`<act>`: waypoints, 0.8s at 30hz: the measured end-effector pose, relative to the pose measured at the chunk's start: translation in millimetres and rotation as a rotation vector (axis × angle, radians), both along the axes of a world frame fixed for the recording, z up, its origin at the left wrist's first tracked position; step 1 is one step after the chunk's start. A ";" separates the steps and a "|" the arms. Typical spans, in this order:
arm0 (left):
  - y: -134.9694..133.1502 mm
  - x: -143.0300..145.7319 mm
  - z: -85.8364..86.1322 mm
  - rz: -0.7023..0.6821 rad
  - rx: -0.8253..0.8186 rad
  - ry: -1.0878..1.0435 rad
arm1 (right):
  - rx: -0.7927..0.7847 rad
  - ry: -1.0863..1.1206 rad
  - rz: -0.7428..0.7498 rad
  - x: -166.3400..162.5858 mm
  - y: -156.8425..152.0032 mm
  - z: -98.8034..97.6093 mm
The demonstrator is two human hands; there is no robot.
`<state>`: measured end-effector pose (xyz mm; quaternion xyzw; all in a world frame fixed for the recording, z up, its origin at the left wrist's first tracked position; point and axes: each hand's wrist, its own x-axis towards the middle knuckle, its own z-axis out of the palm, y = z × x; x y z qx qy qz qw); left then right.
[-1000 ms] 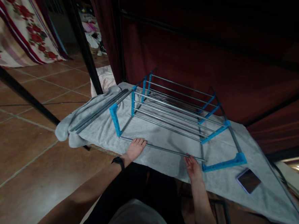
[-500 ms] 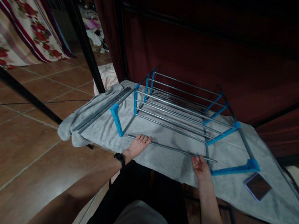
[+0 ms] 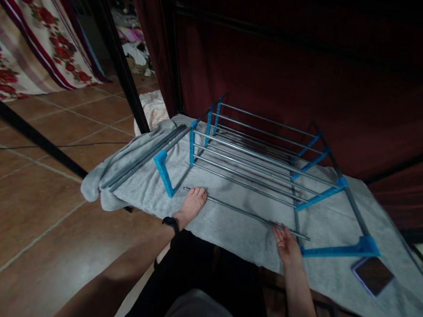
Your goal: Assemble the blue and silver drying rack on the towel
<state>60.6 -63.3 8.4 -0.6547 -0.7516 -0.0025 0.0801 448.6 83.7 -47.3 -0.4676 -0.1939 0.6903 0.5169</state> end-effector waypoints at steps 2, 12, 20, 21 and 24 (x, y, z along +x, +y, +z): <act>0.7 -0.5 -1.0 0.010 -0.006 -0.017 | 0.008 -0.013 -0.002 -1.1 1.5 1.1; 0.5 0.3 -5.0 0.141 -0.056 -0.125 | 0.063 -0.001 0.007 1.6 -3.2 -2.6; -0.5 -3.9 -0.3 0.170 -0.018 -0.249 | 0.087 -0.009 0.035 3.6 -5.4 -1.2; -1.2 -4.3 0.4 0.178 -0.001 -0.275 | 0.088 -0.011 0.034 3.4 -5.8 -0.5; -3.4 -4.8 2.2 0.219 0.078 -0.386 | 0.090 -0.014 0.032 2.4 -6.8 1.5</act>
